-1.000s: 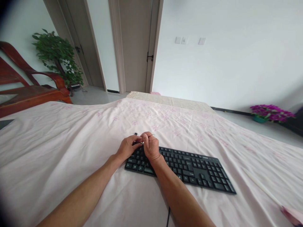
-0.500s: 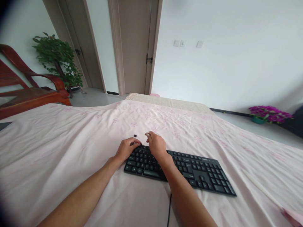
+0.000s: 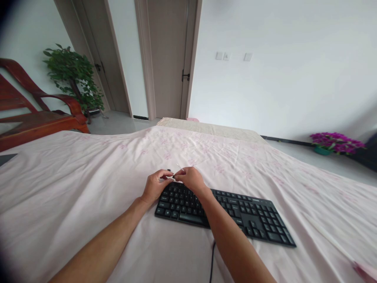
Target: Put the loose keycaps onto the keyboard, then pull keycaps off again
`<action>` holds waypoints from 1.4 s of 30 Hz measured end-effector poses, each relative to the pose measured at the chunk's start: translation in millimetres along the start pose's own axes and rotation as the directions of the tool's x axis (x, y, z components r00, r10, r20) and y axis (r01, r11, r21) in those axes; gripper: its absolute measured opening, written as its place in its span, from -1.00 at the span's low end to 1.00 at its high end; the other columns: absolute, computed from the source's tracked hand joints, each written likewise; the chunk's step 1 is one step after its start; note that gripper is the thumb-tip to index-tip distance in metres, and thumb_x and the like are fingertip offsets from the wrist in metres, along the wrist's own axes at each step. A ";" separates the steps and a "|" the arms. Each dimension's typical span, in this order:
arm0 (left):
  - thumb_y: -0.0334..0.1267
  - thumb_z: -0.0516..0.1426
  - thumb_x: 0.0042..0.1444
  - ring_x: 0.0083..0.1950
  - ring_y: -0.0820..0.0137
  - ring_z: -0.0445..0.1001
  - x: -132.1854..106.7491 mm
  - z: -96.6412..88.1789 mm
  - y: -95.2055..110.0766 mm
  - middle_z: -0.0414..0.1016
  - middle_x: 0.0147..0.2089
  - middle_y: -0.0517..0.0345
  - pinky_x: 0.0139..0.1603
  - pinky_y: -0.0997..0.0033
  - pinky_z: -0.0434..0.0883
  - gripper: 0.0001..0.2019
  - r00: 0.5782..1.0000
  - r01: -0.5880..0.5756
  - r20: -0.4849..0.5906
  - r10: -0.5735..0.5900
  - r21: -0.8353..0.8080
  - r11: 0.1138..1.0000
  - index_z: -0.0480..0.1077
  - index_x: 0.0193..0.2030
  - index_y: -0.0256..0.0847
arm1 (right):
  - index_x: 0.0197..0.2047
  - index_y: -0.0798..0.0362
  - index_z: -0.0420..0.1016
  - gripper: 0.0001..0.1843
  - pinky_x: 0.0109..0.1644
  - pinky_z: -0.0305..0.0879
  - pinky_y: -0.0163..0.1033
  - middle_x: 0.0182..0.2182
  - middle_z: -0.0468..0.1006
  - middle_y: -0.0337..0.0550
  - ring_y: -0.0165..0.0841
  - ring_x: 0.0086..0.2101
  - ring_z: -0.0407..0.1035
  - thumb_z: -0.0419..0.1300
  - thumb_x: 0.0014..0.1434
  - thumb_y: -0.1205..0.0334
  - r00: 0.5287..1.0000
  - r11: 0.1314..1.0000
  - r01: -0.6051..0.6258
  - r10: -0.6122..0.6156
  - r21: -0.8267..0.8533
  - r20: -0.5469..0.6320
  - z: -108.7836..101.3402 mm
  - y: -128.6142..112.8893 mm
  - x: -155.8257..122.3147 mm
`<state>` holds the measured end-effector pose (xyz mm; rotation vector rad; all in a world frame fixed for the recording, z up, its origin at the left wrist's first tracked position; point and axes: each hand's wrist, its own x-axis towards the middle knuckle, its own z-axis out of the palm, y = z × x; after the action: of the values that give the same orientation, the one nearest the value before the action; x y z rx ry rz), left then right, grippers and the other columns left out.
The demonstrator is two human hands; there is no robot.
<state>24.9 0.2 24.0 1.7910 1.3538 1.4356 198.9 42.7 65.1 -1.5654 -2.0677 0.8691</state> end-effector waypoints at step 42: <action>-0.35 0.08 0.11 -0.01 0.29 0.40 10.4 -13.7 -24.7 0.53 -0.06 0.12 0.06 0.32 0.29 -0.75 0.982 0.188 -0.074 -0.174 0.480 0.857 0.53 -0.12 -0.10 | -0.15 -0.14 0.58 -0.72 -0.22 0.24 -0.28 -0.22 0.61 -0.19 -0.27 -0.20 0.45 0.24 0.07 0.01 0.996 0.916 -0.037 0.002 -0.400 -0.086 15.4 -17.1 43.8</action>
<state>2.1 16.5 13.0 1.8695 1.9778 1.0832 164.2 77.9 63.5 -1.7921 -2.2733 0.3857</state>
